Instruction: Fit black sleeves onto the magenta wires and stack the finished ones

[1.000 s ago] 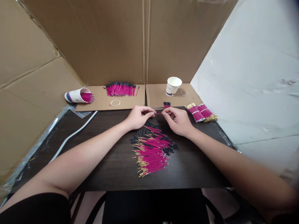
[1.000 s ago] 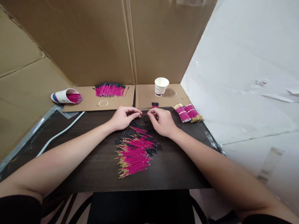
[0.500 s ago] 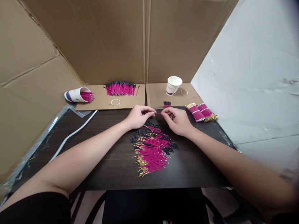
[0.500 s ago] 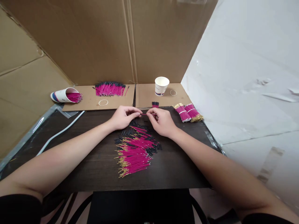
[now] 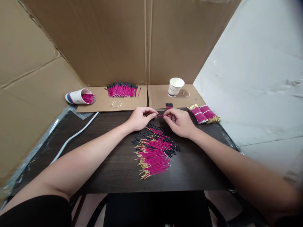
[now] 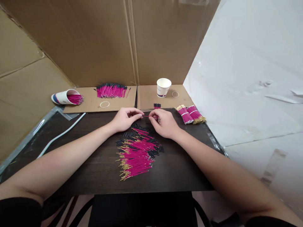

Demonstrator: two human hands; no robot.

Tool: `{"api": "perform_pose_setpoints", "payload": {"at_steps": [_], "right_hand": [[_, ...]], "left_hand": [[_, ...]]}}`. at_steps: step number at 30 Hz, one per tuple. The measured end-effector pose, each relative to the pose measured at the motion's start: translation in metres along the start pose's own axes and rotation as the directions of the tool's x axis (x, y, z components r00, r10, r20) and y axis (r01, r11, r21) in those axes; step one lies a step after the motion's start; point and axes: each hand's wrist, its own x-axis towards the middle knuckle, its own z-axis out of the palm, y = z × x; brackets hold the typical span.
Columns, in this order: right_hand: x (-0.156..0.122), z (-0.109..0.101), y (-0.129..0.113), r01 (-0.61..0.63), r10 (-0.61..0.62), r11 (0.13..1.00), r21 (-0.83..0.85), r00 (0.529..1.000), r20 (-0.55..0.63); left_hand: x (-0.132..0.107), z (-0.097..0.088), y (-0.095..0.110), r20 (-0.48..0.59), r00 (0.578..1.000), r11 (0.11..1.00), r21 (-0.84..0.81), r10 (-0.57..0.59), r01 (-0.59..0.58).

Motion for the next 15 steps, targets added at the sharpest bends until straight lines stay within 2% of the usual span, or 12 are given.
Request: {"api": "perform_pose_setpoints", "payload": {"at_steps": [4,8,15], "right_hand": [[0.0018,-0.0041,-0.0011,0.051,-0.052,0.998,-0.033,0.998,-0.042],[0.0019,-0.0045,-0.0009,0.006,-0.008,1.000,-0.018,0.996,-0.091],[0.0044,-0.0082,0.0066,-0.037,0.024,0.996,-0.086,0.988,-0.149]], "left_hand": [[0.0008,-0.0010,-0.0002,-0.012,1.000,0.999,-0.053,0.009,-0.010],[0.0017,-0.0022,-0.0019,-0.010,1.000,0.994,-0.113,-0.006,0.005],[0.0017,-0.0005,-0.0056,-0.014,1.000,0.996,-0.090,0.005,-0.006]]}}
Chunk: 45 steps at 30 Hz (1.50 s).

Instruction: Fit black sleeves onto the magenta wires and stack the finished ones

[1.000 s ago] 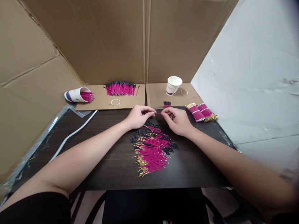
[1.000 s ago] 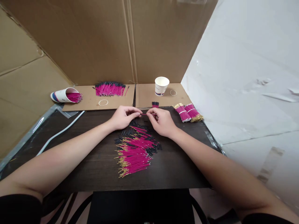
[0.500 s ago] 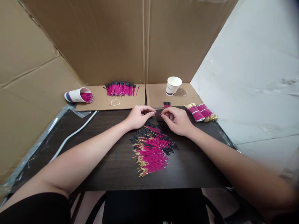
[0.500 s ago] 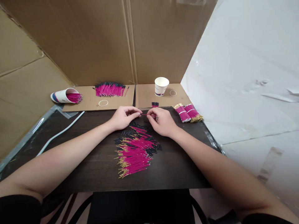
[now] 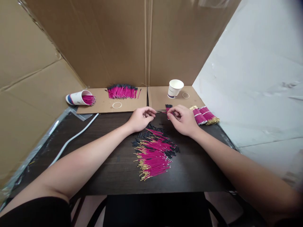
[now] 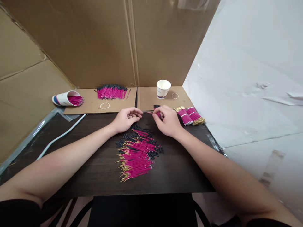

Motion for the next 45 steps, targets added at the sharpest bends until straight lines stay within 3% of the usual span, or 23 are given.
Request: {"api": "perform_pose_setpoints", "payload": {"at_steps": [7,13,18,23,29,38,45], "right_hand": [[0.005,-0.007,0.013,-0.190,0.189,0.982,-0.006,0.981,-0.035],[0.001,-0.004,0.010,0.001,-0.004,1.000,0.021,0.994,0.105],[0.001,-0.004,0.003,0.032,-0.032,0.999,0.000,0.995,0.093],[0.003,-0.005,0.006,-0.115,0.116,0.992,-0.045,0.992,0.041],[0.007,-0.007,0.017,-0.390,0.388,0.910,-0.138,0.921,-0.041],[0.011,-0.005,0.026,-0.428,0.476,0.782,-0.452,0.879,-0.010],[0.014,-0.002,0.020,-0.420,0.504,0.767,-0.485,0.862,0.051]], "left_hand": [[0.000,0.002,0.001,-0.012,1.000,0.996,0.089,-0.004,0.005],[-0.001,0.005,0.003,-0.038,0.999,0.998,0.055,0.015,-0.013],[-0.001,0.005,0.005,-0.034,0.999,0.997,0.078,0.004,-0.001],[-0.002,0.004,0.009,-0.030,0.999,0.995,0.099,-0.014,0.017],[-0.002,0.004,0.011,-0.022,0.999,0.990,0.136,-0.040,0.042],[-0.003,0.005,0.013,-0.019,0.998,0.986,0.152,-0.059,0.061],[-0.002,0.005,0.014,-0.014,0.998,0.985,0.157,-0.063,0.065]]}}
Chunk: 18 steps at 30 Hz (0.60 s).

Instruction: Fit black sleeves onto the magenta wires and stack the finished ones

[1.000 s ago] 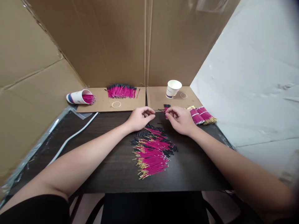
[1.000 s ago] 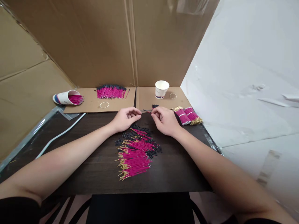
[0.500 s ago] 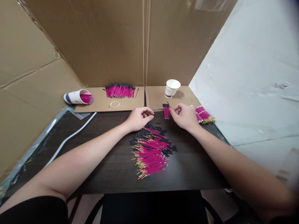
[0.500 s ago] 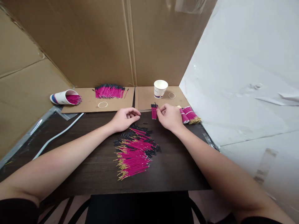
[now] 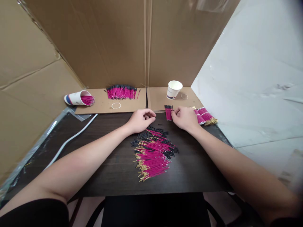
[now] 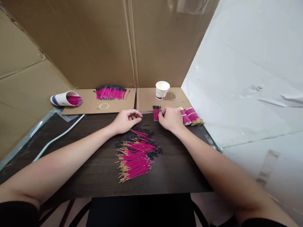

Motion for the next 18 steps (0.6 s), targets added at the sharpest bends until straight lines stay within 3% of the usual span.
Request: {"api": "perform_pose_setpoints", "payload": {"at_steps": [18], "right_hand": [[-0.0027,0.0004,0.0022,0.089,-0.087,0.992,0.094,0.996,-0.019]], "left_hand": [[-0.0015,-0.0010,-0.0007,0.009,1.000,1.000,0.017,0.017,-0.017]]}}
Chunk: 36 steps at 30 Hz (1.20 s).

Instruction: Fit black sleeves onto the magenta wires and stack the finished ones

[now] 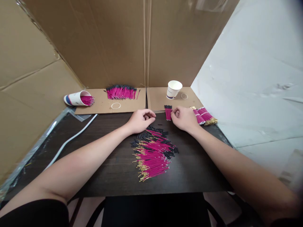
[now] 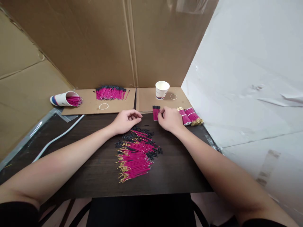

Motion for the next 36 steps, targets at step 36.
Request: {"api": "perform_pose_setpoints", "payload": {"at_steps": [36], "right_hand": [[-0.0034,0.0010,0.0032,0.162,-0.159,0.981,0.107,0.986,-0.038]], "left_hand": [[-0.0043,-0.0008,0.0008,0.066,0.979,0.966,0.165,0.192,-0.201]]}}
